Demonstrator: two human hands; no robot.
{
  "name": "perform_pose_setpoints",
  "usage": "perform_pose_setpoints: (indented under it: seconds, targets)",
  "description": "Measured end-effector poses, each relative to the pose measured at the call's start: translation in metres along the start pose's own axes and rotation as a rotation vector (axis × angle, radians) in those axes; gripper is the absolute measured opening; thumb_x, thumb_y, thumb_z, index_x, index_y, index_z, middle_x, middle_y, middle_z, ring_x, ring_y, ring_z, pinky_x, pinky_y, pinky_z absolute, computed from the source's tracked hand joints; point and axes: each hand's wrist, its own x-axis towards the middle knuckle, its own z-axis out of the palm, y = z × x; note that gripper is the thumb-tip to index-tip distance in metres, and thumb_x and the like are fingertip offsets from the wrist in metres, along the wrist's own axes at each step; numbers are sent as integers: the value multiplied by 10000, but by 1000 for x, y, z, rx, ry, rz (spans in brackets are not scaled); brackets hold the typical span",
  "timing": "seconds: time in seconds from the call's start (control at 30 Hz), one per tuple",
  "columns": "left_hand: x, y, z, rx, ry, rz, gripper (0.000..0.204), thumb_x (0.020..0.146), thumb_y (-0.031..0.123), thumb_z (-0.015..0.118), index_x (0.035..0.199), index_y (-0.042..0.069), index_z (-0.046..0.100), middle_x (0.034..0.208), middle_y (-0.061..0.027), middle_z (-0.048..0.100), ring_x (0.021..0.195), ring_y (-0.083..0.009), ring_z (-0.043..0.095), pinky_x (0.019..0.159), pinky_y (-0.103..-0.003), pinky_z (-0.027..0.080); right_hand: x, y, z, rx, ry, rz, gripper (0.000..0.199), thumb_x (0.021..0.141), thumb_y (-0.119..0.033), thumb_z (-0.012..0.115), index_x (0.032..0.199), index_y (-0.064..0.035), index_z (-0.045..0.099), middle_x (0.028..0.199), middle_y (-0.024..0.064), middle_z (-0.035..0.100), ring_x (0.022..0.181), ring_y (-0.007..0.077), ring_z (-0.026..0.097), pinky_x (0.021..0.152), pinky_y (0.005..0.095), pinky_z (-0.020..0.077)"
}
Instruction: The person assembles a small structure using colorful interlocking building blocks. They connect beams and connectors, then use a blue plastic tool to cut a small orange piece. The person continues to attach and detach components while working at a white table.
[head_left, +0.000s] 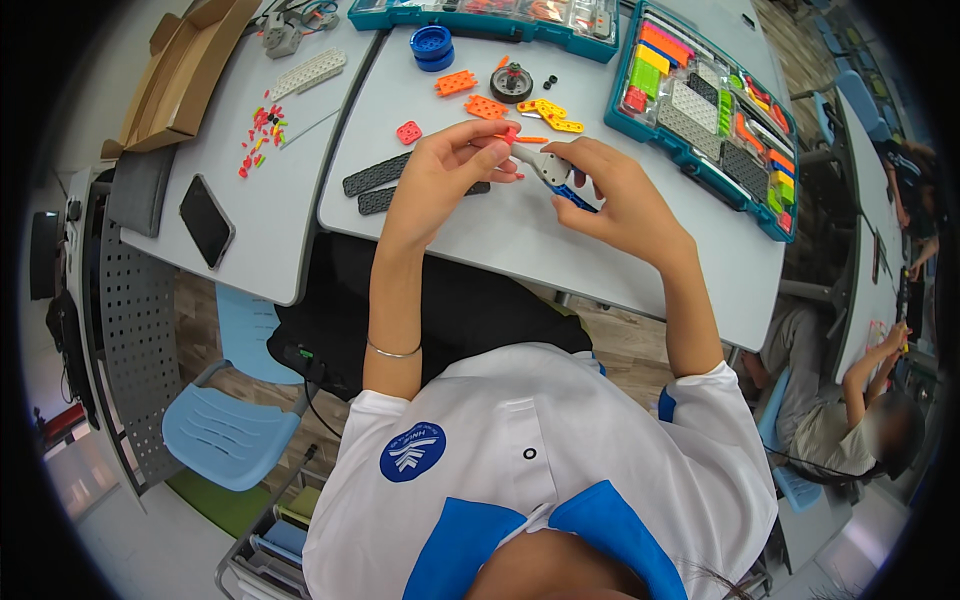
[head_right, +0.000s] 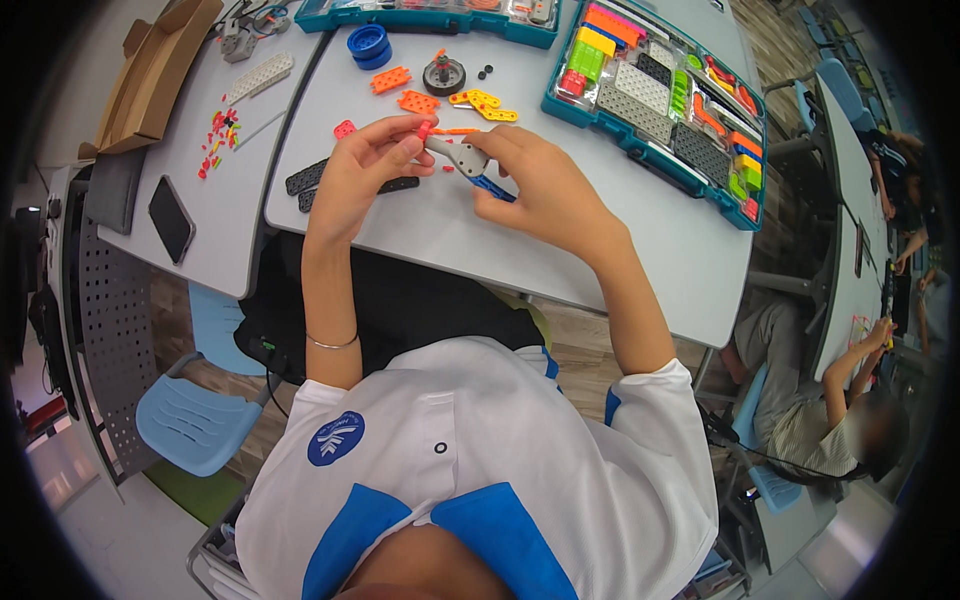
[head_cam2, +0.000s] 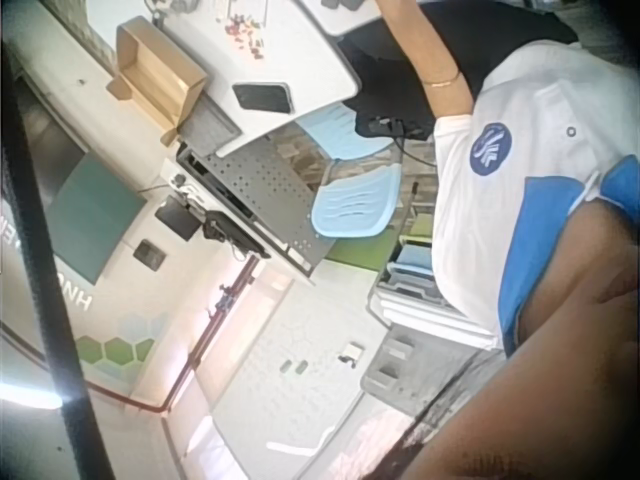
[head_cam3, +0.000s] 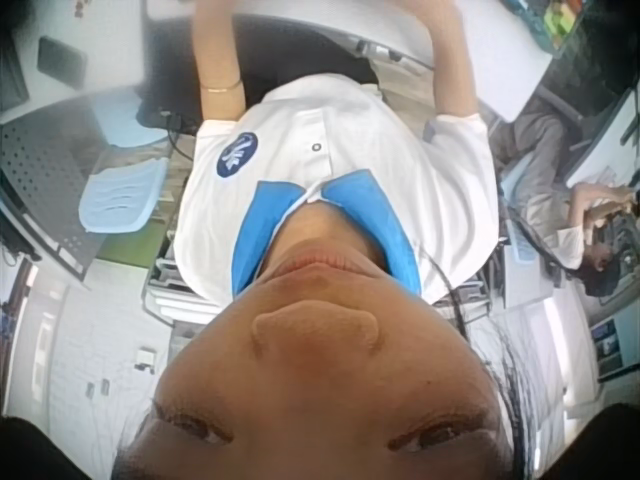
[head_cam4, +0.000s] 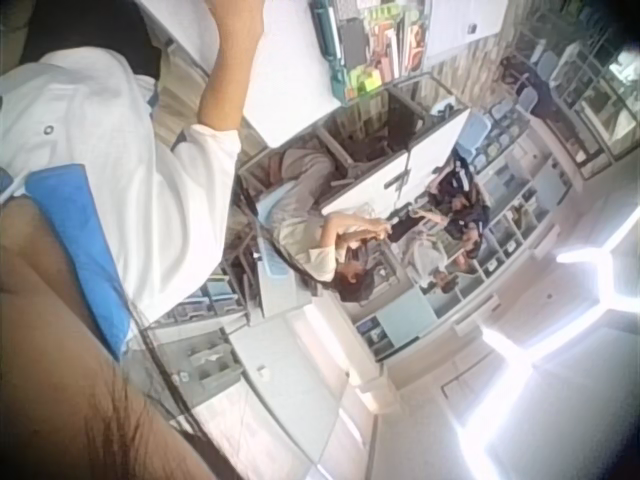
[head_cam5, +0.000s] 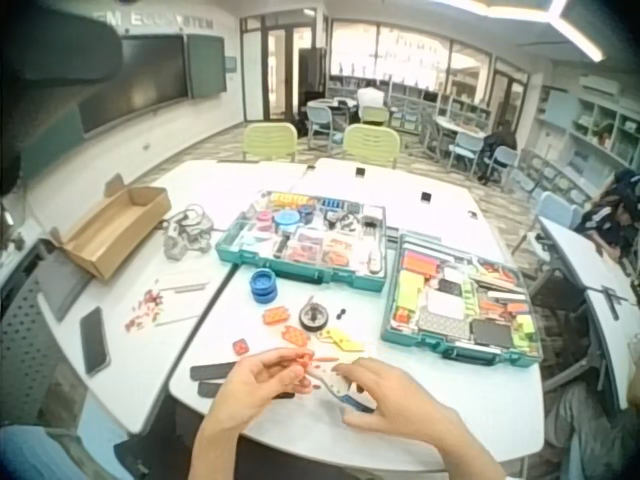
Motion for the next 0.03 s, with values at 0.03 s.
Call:
perform_pose_setpoints:
  seconds: [0.03]
  targets:
    - [-1, 0, -1, 2, 3, -2, 358, 967, 160, 635, 1267, -34, 600, 1223, -124, 647, 969, -174, 659, 875, -334, 578, 0, 4, 7, -43, 8, -30, 591, 727, -248, 754, 1252, -33, 586, 1160, 159, 579, 869, 262, 636, 753, 358, 525]
